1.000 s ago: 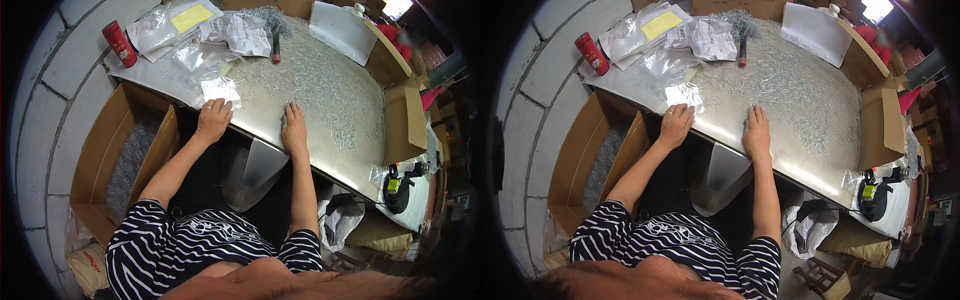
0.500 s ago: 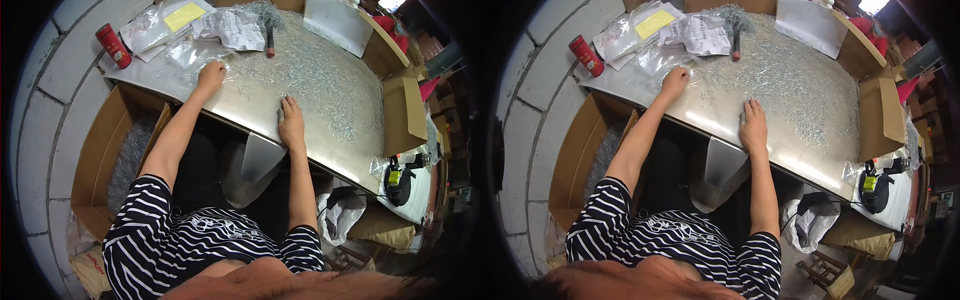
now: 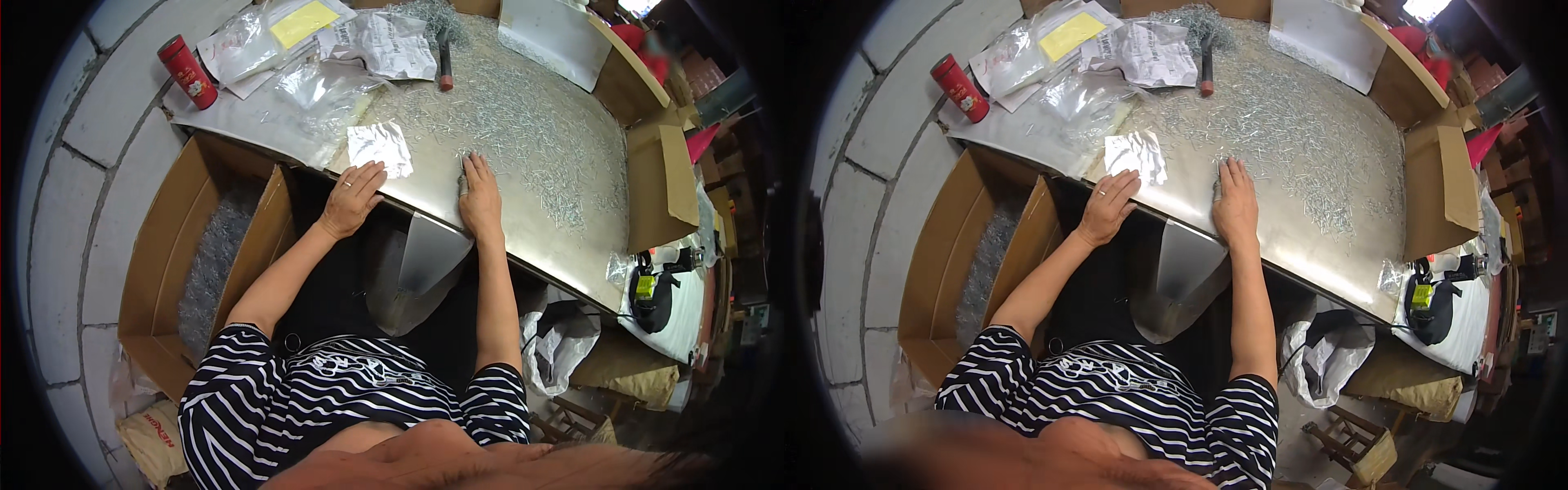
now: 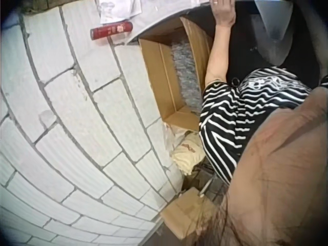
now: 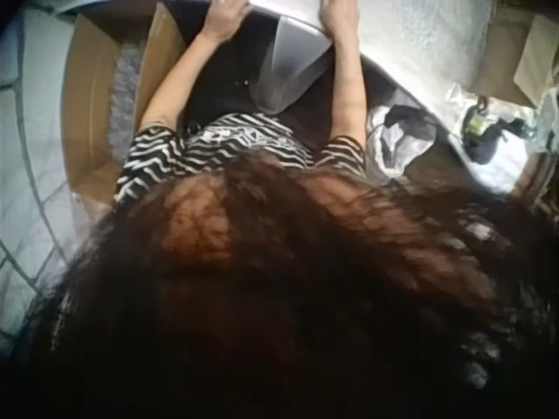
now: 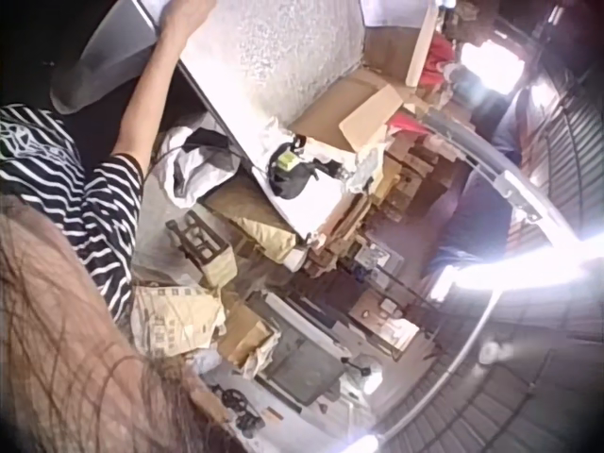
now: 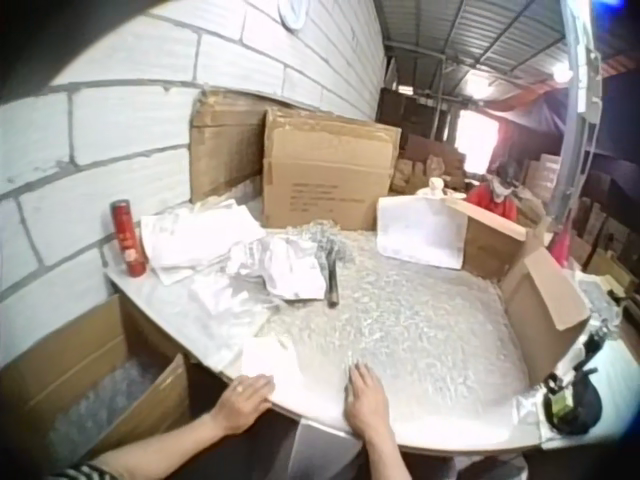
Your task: The person is bagging small metal components and placing them into a cardboard box.
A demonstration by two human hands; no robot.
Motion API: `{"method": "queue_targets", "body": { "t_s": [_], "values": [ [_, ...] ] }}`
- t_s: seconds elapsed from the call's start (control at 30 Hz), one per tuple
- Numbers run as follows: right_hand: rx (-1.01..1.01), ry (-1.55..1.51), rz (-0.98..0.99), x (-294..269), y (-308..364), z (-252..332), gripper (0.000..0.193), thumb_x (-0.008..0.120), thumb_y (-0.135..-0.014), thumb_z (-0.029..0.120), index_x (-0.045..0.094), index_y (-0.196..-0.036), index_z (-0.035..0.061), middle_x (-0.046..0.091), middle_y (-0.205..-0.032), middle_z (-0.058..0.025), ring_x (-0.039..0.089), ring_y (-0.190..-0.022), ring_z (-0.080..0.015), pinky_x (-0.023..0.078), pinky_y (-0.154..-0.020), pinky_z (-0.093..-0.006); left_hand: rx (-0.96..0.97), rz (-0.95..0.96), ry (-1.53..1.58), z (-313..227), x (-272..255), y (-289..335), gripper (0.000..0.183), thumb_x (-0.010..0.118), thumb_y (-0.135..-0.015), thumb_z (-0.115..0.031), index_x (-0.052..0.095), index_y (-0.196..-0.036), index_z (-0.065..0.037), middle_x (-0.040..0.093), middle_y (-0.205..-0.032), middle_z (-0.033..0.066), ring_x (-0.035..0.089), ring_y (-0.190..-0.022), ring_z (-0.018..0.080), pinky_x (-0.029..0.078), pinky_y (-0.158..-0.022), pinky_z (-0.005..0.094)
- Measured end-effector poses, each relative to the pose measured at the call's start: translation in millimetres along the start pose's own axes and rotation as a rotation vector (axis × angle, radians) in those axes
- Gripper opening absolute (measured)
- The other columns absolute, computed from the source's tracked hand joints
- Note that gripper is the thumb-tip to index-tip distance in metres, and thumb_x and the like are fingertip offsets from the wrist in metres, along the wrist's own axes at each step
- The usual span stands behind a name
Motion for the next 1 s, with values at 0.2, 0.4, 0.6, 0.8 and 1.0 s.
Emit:
{"method": "queue_targets", "body": {
  "t_s": [0.2,0.4,0.6,0.8,1.0],
  "values": [
    [-0.026,0.038,-0.118,-12.0,1.9,5.0,0.044,0.049,-0.082,0.000,0.056,-0.126,0.0012,0.050,-0.138,-0.0151,0.042,-0.131,-0.0318,0.034,-0.108,-0.0409,-0.078,-0.182,0.212,9.1,-10.0,6.7,0.026,0.067,-0.080,-0.004,0.065,-0.106,-0.002,0.061,-0.114,0.0114,0.059,-0.100,0.0287,0.046,-0.088,0.0375],
    [0.224,-0.356,-0.038,-1.0,-37.9,45.6,0.036,0.064,-0.086,0.025,0.063,-0.118,0.0070,0.067,-0.101,-0.0186,0.064,-0.093,-0.0366,0.049,-0.083,-0.0448,-0.068,-0.267,0.215,11.7,-11.4,8.4,0.017,0.066,-0.080,-0.002,0.067,-0.098,-0.002,0.063,-0.105,0.0114,0.060,-0.093,0.0286,0.047,-0.084,0.0365],
    [0.100,-0.071,0.228,73.7,-90.8,96.6,0.021,0.056,-0.080,0.011,0.065,-0.097,0.0032,0.067,-0.093,-0.0224,0.063,-0.091,-0.0413,0.049,-0.079,-0.0486,-0.066,-0.227,0.171,10.6,-12.4,2.8,0.023,0.065,-0.078,-0.001,0.066,-0.101,-0.001,0.063,-0.108,0.0116,0.060,-0.094,0.0294,0.046,-0.086,0.0382],
    [-0.142,-0.242,0.063,78.4,-130.9,126.3,0.012,0.054,-0.078,0.007,0.064,-0.082,0.0009,0.063,-0.082,-0.0255,0.061,-0.081,-0.0449,0.046,-0.070,-0.0519,-0.033,-0.112,0.044,8.1,-3.7,6.3,0.040,0.060,-0.080,-0.007,0.060,-0.118,0.001,0.058,-0.125,0.0132,0.054,-0.118,0.0297,0.041,-0.100,0.0407],
    [-0.134,-0.195,0.098,101.8,-187.1,120.8,0.015,0.061,-0.078,0.008,0.065,-0.091,-0.0001,0.063,-0.087,-0.0263,0.060,-0.086,-0.0446,0.047,-0.076,-0.0501,-0.082,-0.079,0.075,11.0,-4.4,1.7,0.042,0.062,-0.080,-0.010,0.059,-0.120,0.001,0.057,-0.126,0.0146,0.053,-0.119,0.0308,0.040,-0.101,0.0407]
  ]
}}
Point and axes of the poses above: each hand's wrist, its own y-axis away from the middle knuckle, its own x-axis out of the palm, z = x × y, the point moved 9 cm from there along -y, towards the middle knuckle
